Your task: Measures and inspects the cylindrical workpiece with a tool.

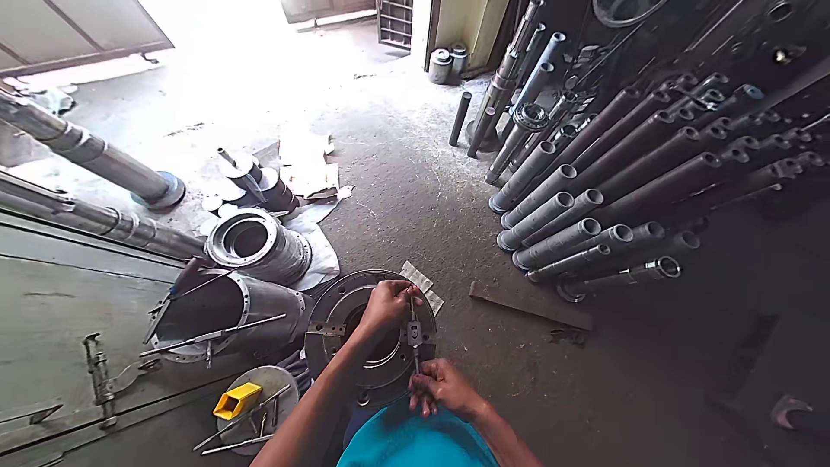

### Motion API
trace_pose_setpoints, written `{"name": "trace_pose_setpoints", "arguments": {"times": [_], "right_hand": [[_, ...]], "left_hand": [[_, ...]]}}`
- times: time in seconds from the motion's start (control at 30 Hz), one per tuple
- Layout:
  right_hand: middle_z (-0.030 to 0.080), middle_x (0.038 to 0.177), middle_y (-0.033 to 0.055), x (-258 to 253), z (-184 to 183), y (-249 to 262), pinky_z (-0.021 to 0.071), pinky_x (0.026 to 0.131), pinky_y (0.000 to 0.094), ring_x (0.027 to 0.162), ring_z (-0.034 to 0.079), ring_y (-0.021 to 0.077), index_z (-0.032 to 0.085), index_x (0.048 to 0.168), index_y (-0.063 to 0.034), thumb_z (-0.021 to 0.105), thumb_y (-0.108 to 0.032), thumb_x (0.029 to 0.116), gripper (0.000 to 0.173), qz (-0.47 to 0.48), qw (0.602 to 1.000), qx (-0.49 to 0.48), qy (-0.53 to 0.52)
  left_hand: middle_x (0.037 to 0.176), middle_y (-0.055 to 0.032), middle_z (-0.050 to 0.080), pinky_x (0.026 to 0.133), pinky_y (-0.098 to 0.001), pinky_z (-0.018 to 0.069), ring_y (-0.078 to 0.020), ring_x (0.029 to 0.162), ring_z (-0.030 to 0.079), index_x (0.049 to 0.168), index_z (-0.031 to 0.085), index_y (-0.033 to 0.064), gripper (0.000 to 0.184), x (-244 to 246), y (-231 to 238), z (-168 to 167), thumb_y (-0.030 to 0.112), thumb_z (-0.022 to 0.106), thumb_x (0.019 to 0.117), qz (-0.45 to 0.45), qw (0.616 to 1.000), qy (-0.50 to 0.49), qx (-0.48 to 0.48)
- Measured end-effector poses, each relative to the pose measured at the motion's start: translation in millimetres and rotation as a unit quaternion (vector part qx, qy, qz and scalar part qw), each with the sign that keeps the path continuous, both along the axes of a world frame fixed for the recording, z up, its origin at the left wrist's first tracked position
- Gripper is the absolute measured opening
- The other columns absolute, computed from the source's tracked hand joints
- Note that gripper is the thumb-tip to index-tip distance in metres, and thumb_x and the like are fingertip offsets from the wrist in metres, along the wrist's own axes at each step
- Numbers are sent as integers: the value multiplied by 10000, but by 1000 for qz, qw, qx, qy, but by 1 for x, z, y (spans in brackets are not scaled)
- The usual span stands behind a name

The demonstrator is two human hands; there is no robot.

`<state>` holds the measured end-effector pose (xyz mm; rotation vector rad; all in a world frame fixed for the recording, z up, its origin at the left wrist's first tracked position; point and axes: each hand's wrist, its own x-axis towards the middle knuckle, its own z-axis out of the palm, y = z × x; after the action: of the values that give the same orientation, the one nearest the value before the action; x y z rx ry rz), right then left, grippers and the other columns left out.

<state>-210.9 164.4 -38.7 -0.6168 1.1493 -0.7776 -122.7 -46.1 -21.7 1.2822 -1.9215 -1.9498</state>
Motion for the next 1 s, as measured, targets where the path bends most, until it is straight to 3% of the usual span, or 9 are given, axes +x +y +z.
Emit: {"name": "trace_pose_setpoints", "arguments": {"times": [0.17, 0.23, 0.33, 0.47, 0.6, 0.67, 0.8, 0.87, 1.0], "right_hand": [[697, 730, 31, -55, 13, -13, 561, 557, 270, 569, 653, 96, 662, 955, 1, 483, -214, 1078, 306, 124, 986, 18, 108], [645, 689, 11, -79, 14, -19, 528, 528, 253, 536, 601, 79, 663, 931, -7, 496, -220, 1072, 305, 100, 986, 26, 129], [595, 632, -29, -105, 13, -47, 450, 470, 205, 482, 528, 38, 630, 852, -44, 506, -209, 1069, 299, 68, 989, 22, 130], [577, 642, -45, -108, 14, -97, 429, 483, 211, 494, 498, 25, 634, 847, -52, 506, -281, 1078, 349, 95, 975, -13, 200], [621, 760, 93, -83, 15, -136, 491, 720, 466, 722, 607, 216, 661, 865, -12, 492, -366, 1066, 441, 153, 910, -90, 375], [648, 821, 145, -74, 17, -141, 486, 783, 541, 832, 642, 296, 672, 897, -11, 475, -364, 1065, 438, 158, 884, -108, 425], [595, 746, 103, -95, 8, -112, 462, 744, 498, 748, 593, 248, 639, 819, -18, 459, -365, 1068, 464, 131, 895, -134, 404], [621, 730, 75, -112, 10, -86, 476, 696, 447, 671, 575, 189, 683, 847, -9, 465, -345, 1074, 461, 146, 917, -119, 352], [642, 704, 41, -102, 8, -25, 511, 566, 294, 556, 560, 85, 707, 938, 33, 491, -237, 1075, 372, 135, 965, -105, 199]], "left_hand": [[945, -78, 763, 433, -272, 497, -124, 501, 605, 1130, 661, 22, 241, 49, 9, 4, 194, 499, 1086, 72, 996, 35, 46], [960, -101, 760, 478, -315, 559, -158, 541, 656, 1128, 650, 4, 223, 78, 31, 6, 161, 504, 1069, 120, 992, 32, 22], [848, -93, 737, 494, -345, 601, -182, 552, 680, 1075, 690, -15, 167, 109, 80, 10, 79, 579, 993, 191, 981, 36, -31], [851, -76, 781, 511, -333, 629, -182, 579, 725, 1012, 719, -9, 122, 121, 132, 8, 12, 678, 898, 182, 982, 38, -20], [797, -66, 777, 551, -360, 651, -203, 586, 737, 959, 697, 29, 85, 102, 160, 8, 39, 741, 887, 106, 993, 0, 44], [778, -46, 773, 554, -354, 649, -187, 578, 734, 947, 688, 48, 76, 97, 162, 7, 59, 738, 890, 87, 996, -13, 31], [812, -18, 772, 605, -366, 651, -146, 626, 735, 1011, 723, 55, 106, 118, 150, 9, 99, 707, 915, 87, 991, -37, -94], [848, -46, 773, 590, -367, 646, -150, 625, 732, 1066, 734, 16, 156, 128, 125, 5, 102, 680, 947, 133, 981, -15, -139], [925, -107, 775, 520, -299, 620, -165, 600, 722, 1120, 690, -43, 176, 91, 60, -8, 33, 607, 985, 218, 969, 105, -46]]}}
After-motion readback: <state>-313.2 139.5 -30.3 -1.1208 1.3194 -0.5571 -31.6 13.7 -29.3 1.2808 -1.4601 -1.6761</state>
